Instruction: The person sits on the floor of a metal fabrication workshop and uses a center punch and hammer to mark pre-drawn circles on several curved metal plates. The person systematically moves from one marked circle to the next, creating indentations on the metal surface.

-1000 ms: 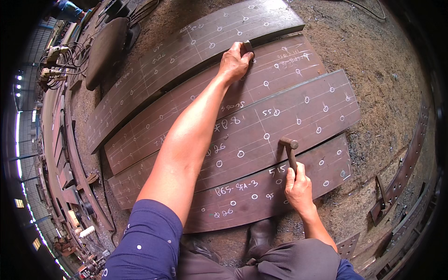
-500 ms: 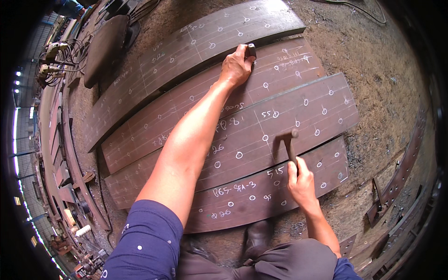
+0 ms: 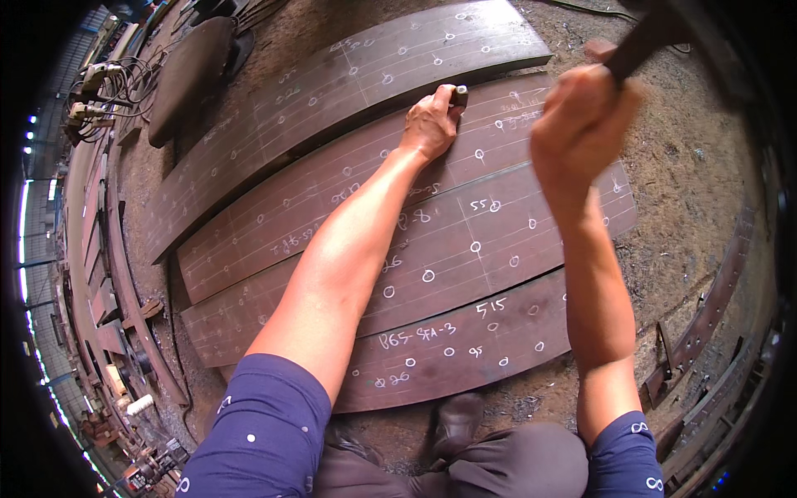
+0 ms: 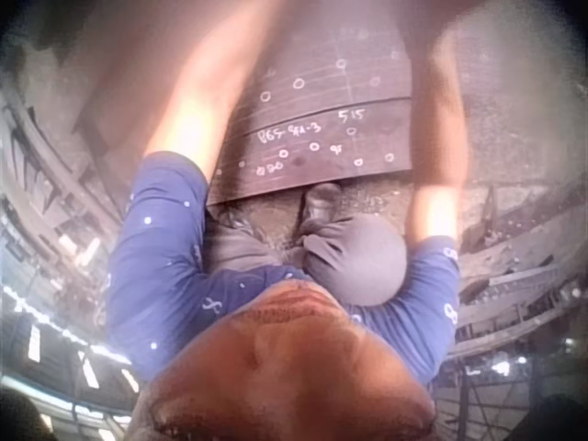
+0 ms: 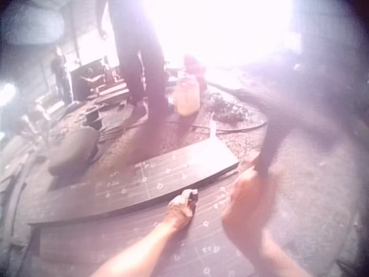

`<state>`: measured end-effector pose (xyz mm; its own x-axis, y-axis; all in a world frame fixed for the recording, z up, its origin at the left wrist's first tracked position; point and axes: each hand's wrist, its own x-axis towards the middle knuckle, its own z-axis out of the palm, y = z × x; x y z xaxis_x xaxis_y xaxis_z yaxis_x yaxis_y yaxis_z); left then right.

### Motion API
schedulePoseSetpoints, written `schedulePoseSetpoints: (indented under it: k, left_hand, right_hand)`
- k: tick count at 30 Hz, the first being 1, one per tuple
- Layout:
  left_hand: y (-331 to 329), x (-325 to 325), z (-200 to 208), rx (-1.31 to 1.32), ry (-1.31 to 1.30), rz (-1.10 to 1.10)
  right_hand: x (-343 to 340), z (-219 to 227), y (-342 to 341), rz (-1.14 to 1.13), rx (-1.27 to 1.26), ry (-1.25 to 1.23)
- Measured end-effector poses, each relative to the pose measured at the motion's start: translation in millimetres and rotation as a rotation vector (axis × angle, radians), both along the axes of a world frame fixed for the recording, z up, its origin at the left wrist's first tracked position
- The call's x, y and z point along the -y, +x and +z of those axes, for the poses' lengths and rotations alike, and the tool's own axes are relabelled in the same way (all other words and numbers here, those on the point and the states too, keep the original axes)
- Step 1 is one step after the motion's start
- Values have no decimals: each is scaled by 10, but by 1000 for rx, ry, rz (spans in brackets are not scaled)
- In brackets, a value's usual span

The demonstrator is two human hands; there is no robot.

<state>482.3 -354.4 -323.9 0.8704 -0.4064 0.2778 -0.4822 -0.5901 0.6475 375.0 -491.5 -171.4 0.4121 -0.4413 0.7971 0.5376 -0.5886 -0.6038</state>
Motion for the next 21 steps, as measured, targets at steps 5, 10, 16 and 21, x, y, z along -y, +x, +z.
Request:
schedulePoseSetpoints:
  k: [5,10,16,21]
  left_hand:
    - [92,-5,-32,37,-22,-21]
    - [-20,-12,49,-154,-50,62]
    - [-35,-172,131,-229,-396,233]
    - [-316,-287,181,-359,-399,93]
  right_hand:
    - [106,-916,-320,156,-1227,-154]
    - [-6,-890,-1587,160,-1204,82]
    - [-3,-878,-2586,54,-1296,122]
    - [-17,-970,-2797,52,-1337,199]
